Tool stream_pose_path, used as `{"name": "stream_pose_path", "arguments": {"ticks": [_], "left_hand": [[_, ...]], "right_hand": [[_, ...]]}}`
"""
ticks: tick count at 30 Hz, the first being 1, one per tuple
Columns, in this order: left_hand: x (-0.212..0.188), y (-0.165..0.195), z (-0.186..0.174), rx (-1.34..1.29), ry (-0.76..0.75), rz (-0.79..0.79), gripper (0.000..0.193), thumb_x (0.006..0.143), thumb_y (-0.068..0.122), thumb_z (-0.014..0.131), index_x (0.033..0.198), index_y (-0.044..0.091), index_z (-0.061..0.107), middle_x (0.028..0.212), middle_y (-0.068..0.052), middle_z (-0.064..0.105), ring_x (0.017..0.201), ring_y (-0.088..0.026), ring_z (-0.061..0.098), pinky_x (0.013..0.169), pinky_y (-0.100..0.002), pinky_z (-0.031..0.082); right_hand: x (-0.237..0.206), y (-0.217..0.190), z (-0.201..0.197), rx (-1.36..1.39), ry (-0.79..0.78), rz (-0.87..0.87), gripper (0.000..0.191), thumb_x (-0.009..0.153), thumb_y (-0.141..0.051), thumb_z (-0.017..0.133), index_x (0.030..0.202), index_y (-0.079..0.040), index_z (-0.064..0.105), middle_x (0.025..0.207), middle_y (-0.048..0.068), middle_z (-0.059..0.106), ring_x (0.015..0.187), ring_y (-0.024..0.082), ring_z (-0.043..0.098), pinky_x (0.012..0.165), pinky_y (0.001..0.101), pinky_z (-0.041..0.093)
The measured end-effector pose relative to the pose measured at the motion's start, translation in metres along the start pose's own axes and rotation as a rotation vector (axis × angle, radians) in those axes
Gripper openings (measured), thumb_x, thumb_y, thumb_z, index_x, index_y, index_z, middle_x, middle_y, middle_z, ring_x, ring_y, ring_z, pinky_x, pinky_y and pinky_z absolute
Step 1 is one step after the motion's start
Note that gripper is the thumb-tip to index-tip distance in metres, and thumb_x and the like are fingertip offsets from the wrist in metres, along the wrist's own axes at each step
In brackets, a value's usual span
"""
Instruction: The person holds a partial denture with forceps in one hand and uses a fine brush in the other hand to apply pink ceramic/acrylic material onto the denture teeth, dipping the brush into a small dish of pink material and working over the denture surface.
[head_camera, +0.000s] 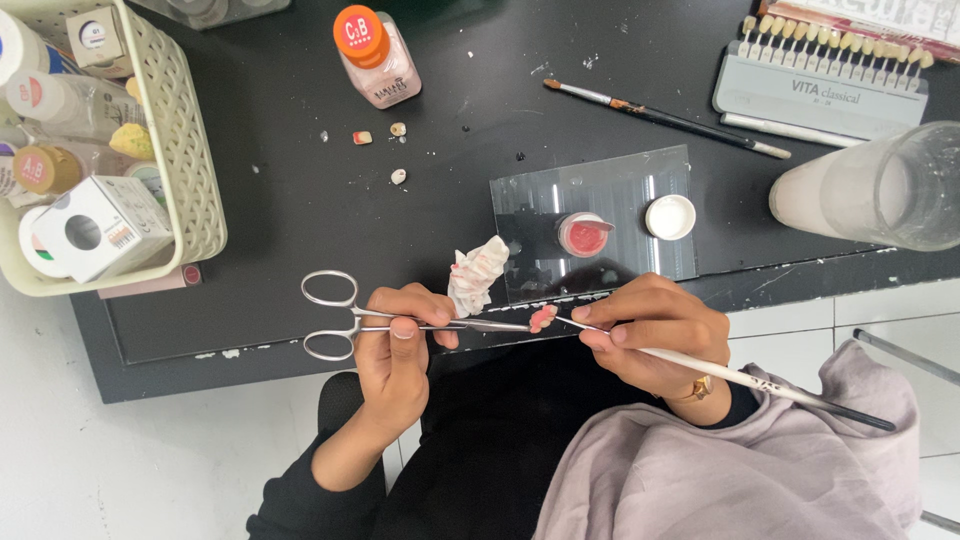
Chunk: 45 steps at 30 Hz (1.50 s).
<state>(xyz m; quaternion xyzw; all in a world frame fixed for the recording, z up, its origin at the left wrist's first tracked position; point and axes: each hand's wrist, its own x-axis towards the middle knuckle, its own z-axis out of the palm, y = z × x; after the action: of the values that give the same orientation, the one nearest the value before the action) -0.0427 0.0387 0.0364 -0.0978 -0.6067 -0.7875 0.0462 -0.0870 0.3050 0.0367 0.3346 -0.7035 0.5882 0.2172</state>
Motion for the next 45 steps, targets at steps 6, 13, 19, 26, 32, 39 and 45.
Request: {"name": "stream_pose_path", "arguments": {"ticks": [6,13,19,26,32,39,45], "left_hand": [[0.001,0.000,-0.001,0.001,-0.005,-0.007,0.033,0.117,0.034,0.044,0.111,0.003,0.055,0.095,-0.011,0.062,0.081,-0.014,0.059,0.080,-0.030,0.053],[0.000,0.001,0.000,0.000,-0.001,-0.007,0.033,0.117,0.035,0.044,0.112,0.003,0.055,0.096,-0.011,0.061,0.080,-0.014,0.058,0.082,-0.031,0.052],[0.000,0.001,0.000,0.005,0.005,-0.009,0.034,0.117,0.035,0.044,0.112,0.003,0.055,0.095,-0.011,0.061,0.080,-0.015,0.058,0.081,-0.031,0.051],[0.000,0.000,0.000,-0.008,0.012,-0.009,0.034,0.117,0.034,0.044,0.111,0.003,0.055,0.095,-0.012,0.061,0.079,-0.014,0.058,0.084,-0.032,0.052],[0.000,-0.001,0.000,-0.017,0.013,0.001,0.033,0.117,0.033,0.044,0.112,0.003,0.055,0.096,-0.012,0.061,0.079,-0.014,0.057,0.089,-0.034,0.052],[0.000,-0.002,0.000,-0.028,0.011,0.000,0.032,0.117,0.033,0.045,0.112,0.003,0.055,0.096,-0.012,0.061,0.079,-0.014,0.057,0.088,-0.034,0.052],[-0.001,-0.002,0.000,-0.032,0.010,-0.003,0.031,0.117,0.033,0.045,0.112,0.004,0.056,0.096,-0.011,0.061,0.079,-0.014,0.058,0.088,-0.033,0.052]], "right_hand": [[0.000,0.002,0.001,-0.005,0.009,-0.015,0.031,0.086,-0.001,0.080,0.101,-0.009,0.053,0.087,0.013,0.073,0.073,0.017,0.075,0.058,0.0235,0.053],[0.001,0.000,0.001,-0.015,0.017,-0.016,0.031,0.087,0.001,0.078,0.100,-0.008,0.052,0.086,0.013,0.073,0.070,0.017,0.074,0.057,0.0237,0.053],[0.003,-0.003,0.003,-0.038,0.023,0.010,0.029,0.089,0.000,0.077,0.098,-0.008,0.051,0.086,0.012,0.072,0.070,0.015,0.073,0.057,0.0235,0.054],[-0.001,-0.003,0.002,-0.031,0.031,0.049,0.026,0.089,0.001,0.075,0.095,-0.008,0.051,0.084,0.010,0.071,0.069,0.015,0.072,0.056,0.0235,0.054],[-0.012,0.003,0.000,0.061,0.124,0.043,0.023,0.088,0.000,0.074,0.095,-0.008,0.053,0.085,0.012,0.072,0.069,0.015,0.073,0.058,0.0240,0.056],[-0.010,-0.001,-0.001,0.021,0.086,0.074,0.029,0.085,0.000,0.080,0.096,-0.009,0.054,0.088,0.013,0.073,0.074,0.017,0.074,0.058,0.0240,0.053],[-0.011,-0.002,-0.001,0.021,0.091,0.083,0.029,0.086,0.001,0.080,0.096,-0.009,0.054,0.088,0.013,0.072,0.077,0.018,0.075,0.060,0.0242,0.054]]}}
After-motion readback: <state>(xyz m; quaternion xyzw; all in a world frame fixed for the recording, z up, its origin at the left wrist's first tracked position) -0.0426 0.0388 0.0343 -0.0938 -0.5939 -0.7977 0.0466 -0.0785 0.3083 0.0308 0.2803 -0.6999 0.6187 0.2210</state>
